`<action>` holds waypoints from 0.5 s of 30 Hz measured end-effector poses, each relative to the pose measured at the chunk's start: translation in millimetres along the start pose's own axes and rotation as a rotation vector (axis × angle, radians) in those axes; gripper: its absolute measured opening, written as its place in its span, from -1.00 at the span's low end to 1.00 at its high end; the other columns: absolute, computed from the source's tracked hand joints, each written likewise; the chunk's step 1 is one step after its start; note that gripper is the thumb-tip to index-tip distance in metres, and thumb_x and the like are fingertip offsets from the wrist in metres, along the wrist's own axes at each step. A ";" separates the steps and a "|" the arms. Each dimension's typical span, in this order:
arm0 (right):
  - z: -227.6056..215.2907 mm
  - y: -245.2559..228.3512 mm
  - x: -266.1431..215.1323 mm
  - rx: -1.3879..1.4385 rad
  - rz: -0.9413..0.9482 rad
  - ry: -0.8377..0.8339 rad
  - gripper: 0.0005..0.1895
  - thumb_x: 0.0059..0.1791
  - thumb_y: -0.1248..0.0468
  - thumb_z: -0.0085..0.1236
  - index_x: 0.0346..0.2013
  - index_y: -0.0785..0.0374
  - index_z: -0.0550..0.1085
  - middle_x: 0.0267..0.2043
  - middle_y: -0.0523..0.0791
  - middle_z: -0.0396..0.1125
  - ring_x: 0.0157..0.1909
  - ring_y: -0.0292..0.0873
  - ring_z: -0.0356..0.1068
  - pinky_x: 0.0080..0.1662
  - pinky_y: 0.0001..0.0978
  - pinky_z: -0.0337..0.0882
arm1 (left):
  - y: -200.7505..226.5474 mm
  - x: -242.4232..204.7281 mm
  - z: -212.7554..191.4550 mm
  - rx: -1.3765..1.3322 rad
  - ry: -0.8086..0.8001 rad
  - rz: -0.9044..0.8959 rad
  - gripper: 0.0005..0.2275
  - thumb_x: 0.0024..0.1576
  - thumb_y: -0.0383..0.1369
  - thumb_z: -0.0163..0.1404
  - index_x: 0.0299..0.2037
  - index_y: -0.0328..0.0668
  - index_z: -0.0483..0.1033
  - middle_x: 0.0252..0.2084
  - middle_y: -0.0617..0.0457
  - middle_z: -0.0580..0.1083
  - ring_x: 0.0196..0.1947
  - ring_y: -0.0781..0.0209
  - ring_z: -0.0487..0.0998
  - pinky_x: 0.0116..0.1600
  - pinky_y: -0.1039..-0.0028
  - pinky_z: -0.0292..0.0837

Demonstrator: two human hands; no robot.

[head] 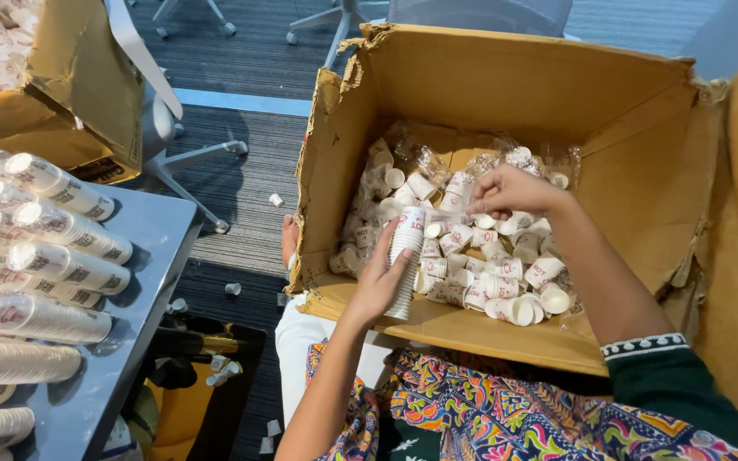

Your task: Sorting and stacking small paper cups from a large cardboard box into organized piles.

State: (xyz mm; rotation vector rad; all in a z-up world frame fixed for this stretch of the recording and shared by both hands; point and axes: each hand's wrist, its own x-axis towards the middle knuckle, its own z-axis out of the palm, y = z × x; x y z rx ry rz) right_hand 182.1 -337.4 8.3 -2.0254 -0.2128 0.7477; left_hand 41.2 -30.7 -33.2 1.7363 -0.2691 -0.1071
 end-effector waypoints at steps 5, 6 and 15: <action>15.0 2.1 11.2 -0.569 -0.040 0.571 -0.78 -0.11 0.18 0.33 -0.46 0.31 0.59 -0.53 0.04 0.44 -0.51 -0.10 0.39 -0.39 -0.22 0.34 | 14.2 -4.9 -0.3 -0.079 -0.051 0.044 -0.45 0.31 -0.25 -0.12 0.50 -0.20 0.04 0.53 -0.18 0.12 0.55 0.00 0.07 0.51 0.32 -0.10; 21.8 -8.2 7.2 -0.859 -0.057 0.790 -0.78 -0.16 0.16 0.36 -0.42 0.26 0.61 -0.53 0.05 0.46 -0.46 -0.01 0.42 -0.37 -0.20 0.37 | 16.1 -5.8 -1.0 -0.088 -0.047 0.032 -0.44 0.31 -0.25 -0.12 0.50 -0.20 0.03 0.53 -0.17 0.12 0.54 0.01 0.06 0.51 0.32 -0.10; 88.7 -3.9 27.2 -0.236 -0.472 0.413 -0.90 -0.18 0.40 0.28 -0.38 0.23 0.62 -0.42 -0.13 0.53 -0.36 -0.26 0.51 -0.23 -0.39 0.50 | 34.1 -11.7 -3.2 -0.145 -0.238 0.119 -0.45 0.33 -0.26 -0.13 0.51 -0.25 0.03 0.56 -0.20 0.09 0.58 0.01 0.02 0.54 0.32 -0.13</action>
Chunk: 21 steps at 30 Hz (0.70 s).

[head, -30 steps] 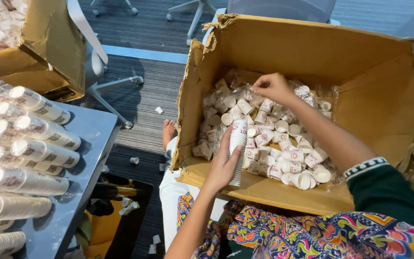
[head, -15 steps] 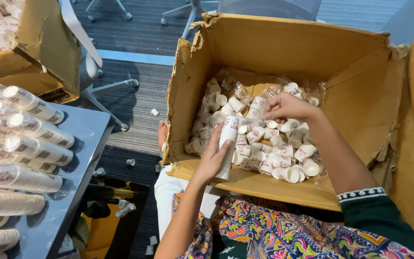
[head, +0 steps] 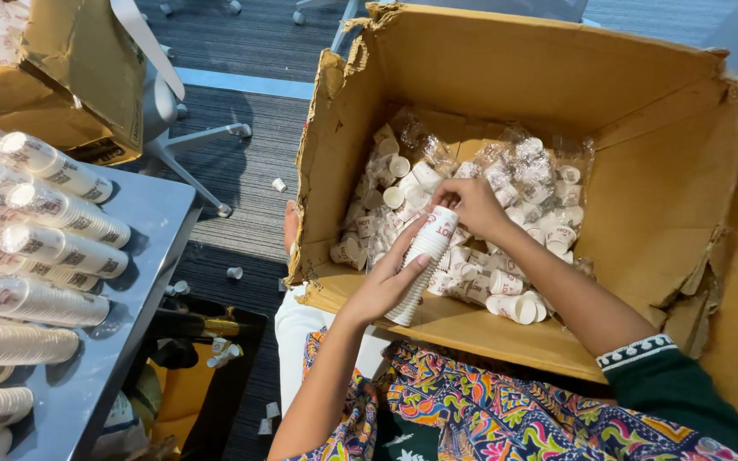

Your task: Sorting and stacking small paper cups from a large cardboard box into organized piles.

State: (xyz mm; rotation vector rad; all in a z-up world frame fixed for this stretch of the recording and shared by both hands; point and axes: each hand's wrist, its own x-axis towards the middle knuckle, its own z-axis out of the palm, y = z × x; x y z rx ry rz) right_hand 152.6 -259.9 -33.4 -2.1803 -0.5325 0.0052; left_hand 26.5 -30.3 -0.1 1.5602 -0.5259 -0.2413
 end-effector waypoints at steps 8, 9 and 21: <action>5.8 -12.9 -7.1 0.311 0.113 -0.032 -0.77 -0.13 0.46 0.22 -0.20 0.25 0.64 -0.25 -0.14 0.55 -0.23 -0.33 0.51 -0.18 -0.48 0.50 | -23.8 -1.2 1.2 -0.044 0.097 -0.061 -0.46 0.34 -0.26 -0.14 0.50 -0.22 0.02 0.55 -0.19 0.10 0.56 0.02 0.03 0.52 0.34 -0.11; 1.9 -20.2 -7.0 0.362 0.171 -0.019 -0.82 -0.07 0.40 0.27 -0.17 0.24 0.64 -0.26 -0.14 0.53 -0.27 -0.34 0.48 -0.24 -0.50 0.50 | -28.4 -0.5 1.4 -0.046 0.156 -0.102 -0.46 0.33 -0.26 -0.14 0.50 -0.21 0.03 0.53 -0.19 0.12 0.54 0.02 0.06 0.51 0.34 -0.09; 2.1 -57.4 -16.7 0.016 -0.119 0.082 -0.83 -0.07 0.36 0.31 -0.18 0.22 0.65 -0.17 -0.12 0.52 -0.16 -0.28 0.50 -0.18 -0.45 0.49 | -26.8 -1.3 -0.6 0.000 0.378 -0.460 -0.34 0.23 -0.14 -0.07 0.49 -0.12 -0.10 0.39 -0.26 0.24 0.36 -0.02 0.32 0.38 0.33 0.21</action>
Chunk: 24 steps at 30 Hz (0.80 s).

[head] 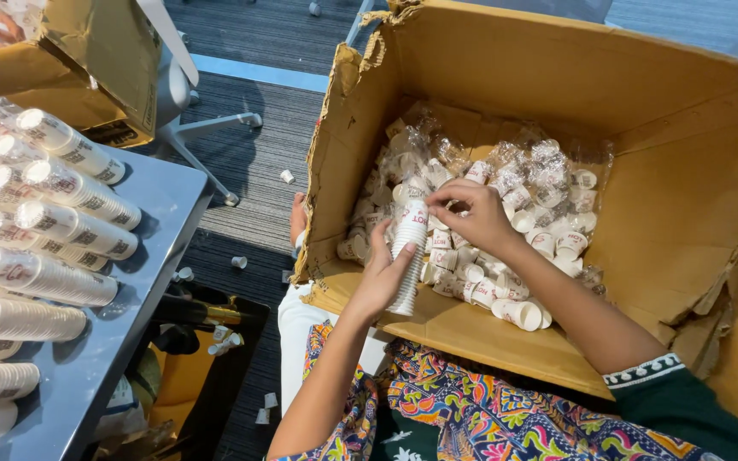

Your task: Sorting and stacking small paper cups from a large cardboard box into organized piles.

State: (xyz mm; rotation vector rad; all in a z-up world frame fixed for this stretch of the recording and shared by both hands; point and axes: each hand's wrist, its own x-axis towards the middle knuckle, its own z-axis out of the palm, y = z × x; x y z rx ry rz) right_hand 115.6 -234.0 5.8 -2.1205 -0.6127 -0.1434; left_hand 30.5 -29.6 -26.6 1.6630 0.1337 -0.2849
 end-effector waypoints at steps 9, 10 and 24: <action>5.2 6.2 2.4 0.073 -0.117 0.028 -0.83 -0.11 0.39 0.28 -0.22 0.21 0.64 -0.17 -0.09 0.52 -0.12 -0.20 0.54 -0.05 -0.41 0.53 | -34.5 15.9 -2.4 -0.108 -0.074 0.290 -0.41 0.28 -0.30 -0.08 0.51 -0.19 -0.01 0.52 -0.19 0.14 0.51 0.02 0.13 0.46 0.35 0.02; 3.3 2.9 2.9 0.057 -0.124 0.041 -0.83 -0.11 0.39 0.28 -0.22 0.21 0.64 -0.17 -0.09 0.52 -0.12 -0.20 0.54 -0.05 -0.41 0.53 | -33.6 16.3 -2.1 -0.110 -0.086 0.308 -0.41 0.28 -0.30 -0.08 0.51 -0.19 -0.01 0.52 -0.19 0.14 0.51 0.02 0.13 0.46 0.35 0.02; 6.9 -24.9 -7.0 -0.242 -0.386 0.084 -0.80 -0.13 0.50 0.15 -0.23 0.33 0.59 -0.17 -0.02 0.51 -0.08 -0.04 0.52 -0.01 -0.28 0.53 | -37.5 19.6 1.2 -0.166 0.067 0.234 -0.57 0.28 -0.27 -0.11 0.36 -0.18 0.24 0.16 -0.09 0.47 0.04 0.28 0.47 0.12 0.54 0.39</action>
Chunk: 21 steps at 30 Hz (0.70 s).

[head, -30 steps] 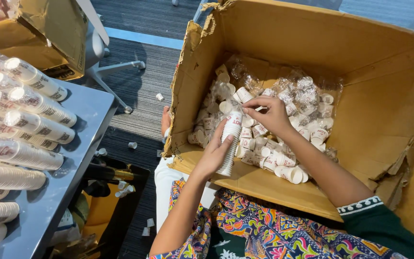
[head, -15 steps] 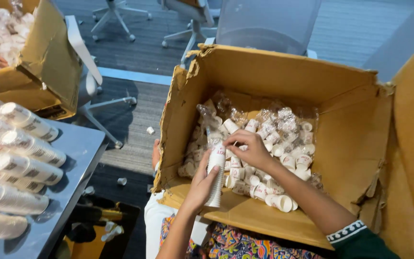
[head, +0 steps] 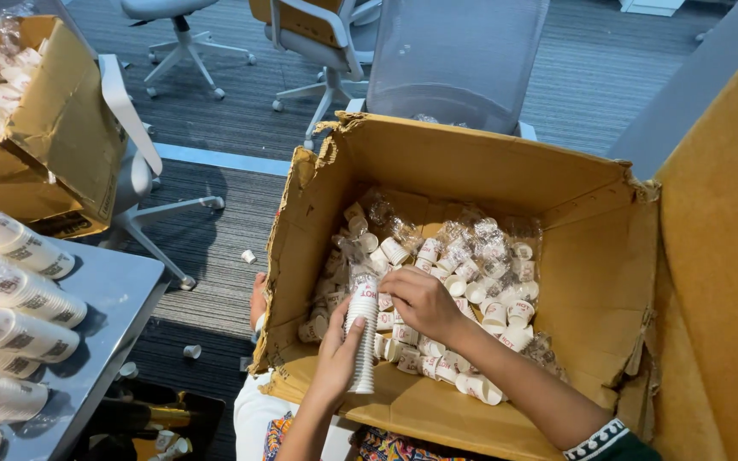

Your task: Sorting and stacking small paper cups from a large cardboard box into organized piles.

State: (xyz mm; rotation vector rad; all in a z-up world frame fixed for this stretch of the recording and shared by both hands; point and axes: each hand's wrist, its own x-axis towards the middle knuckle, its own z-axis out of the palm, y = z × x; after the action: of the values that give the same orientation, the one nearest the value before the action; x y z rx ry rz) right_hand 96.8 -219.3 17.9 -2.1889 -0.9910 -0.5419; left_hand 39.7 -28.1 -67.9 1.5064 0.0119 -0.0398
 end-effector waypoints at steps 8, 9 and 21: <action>-14.1 -35.3 10.2 0.160 -0.062 -0.295 -0.02 -0.31 -0.06 0.53 0.18 0.50 0.35 0.22 0.15 0.22 0.24 0.17 0.27 0.23 -0.08 0.34 | -8.0 3.9 -4.0 -0.197 0.094 0.002 -0.58 0.32 -0.27 -0.13 0.35 -0.25 0.22 -0.04 -0.09 0.48 -0.21 0.26 0.51 -0.15 0.46 0.48; -10.9 -36.0 7.2 0.144 -0.090 -0.361 0.18 -0.37 -0.16 0.56 0.28 0.50 0.25 0.32 0.17 0.12 0.34 0.23 0.19 0.29 -0.05 0.28 | 4.7 2.7 -3.0 -0.316 0.100 -0.128 -0.57 0.28 -0.26 -0.13 0.34 -0.21 0.22 -0.22 -0.10 0.50 -0.46 0.24 0.52 -0.41 0.41 0.51; -7.7 -33.8 2.9 0.200 -0.019 -0.412 0.26 -0.33 -0.12 0.56 0.43 0.45 0.11 0.39 0.16 0.02 0.39 0.19 0.17 0.29 -0.09 0.31 | 35.2 3.1 -3.7 -0.531 0.286 -0.167 -0.68 0.29 -0.22 -0.12 0.14 -0.24 0.35 -0.23 -0.01 0.51 -0.43 0.34 0.51 -0.39 0.52 0.50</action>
State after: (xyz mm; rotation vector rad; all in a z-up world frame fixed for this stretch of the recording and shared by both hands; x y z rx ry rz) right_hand 71.7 -206.8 38.5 -2.1518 -1.2193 0.0093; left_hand 44.1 -22.1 -33.1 0.9672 0.3526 0.0426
